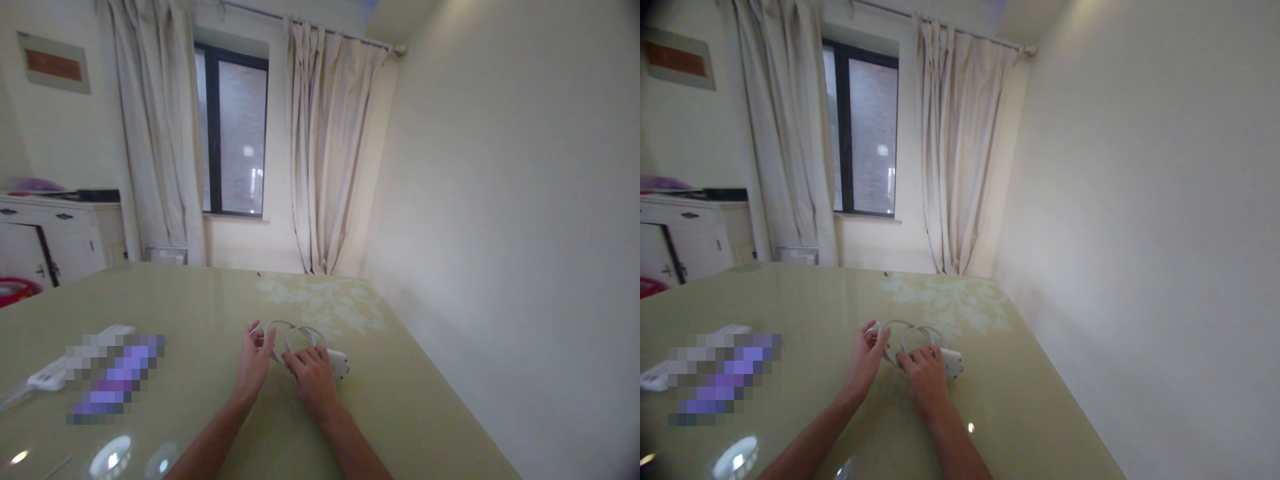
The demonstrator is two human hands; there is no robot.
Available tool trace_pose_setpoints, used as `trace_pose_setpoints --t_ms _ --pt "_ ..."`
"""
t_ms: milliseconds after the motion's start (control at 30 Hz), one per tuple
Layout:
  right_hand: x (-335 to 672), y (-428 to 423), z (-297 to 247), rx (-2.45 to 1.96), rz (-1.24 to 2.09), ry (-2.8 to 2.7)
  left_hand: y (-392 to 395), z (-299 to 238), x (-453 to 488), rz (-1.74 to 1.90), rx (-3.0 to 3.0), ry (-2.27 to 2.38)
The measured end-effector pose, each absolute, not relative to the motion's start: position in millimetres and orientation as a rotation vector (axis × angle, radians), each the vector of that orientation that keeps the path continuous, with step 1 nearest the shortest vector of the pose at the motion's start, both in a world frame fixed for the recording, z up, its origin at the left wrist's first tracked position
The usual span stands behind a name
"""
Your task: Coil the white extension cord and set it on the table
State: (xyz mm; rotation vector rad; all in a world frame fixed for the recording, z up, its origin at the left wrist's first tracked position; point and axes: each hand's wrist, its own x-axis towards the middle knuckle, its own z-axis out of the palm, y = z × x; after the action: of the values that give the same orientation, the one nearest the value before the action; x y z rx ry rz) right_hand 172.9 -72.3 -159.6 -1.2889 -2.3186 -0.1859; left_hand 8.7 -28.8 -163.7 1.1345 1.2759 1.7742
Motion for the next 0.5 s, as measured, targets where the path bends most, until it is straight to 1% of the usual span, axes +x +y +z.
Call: trace_pose_setpoints --t_ms 100,233,400,500 --pt "174 -74 -162 -1.263 -0.185 -2.367 -20 -170 1 1.651 1.030 1.279" --pt "172 -77 -163 -1.281 -0.159 -2.407 -15 -180 -5 1.460 1.135 1.329" --pt "171 -77 -162 -1.324 -0.095 -2.413 -13 -186 -8 1.345 1.272 1.408" --pt "173 -79 -159 -1.306 -0.039 -2.390 -14 -184 -9 1.341 1.246 1.372"
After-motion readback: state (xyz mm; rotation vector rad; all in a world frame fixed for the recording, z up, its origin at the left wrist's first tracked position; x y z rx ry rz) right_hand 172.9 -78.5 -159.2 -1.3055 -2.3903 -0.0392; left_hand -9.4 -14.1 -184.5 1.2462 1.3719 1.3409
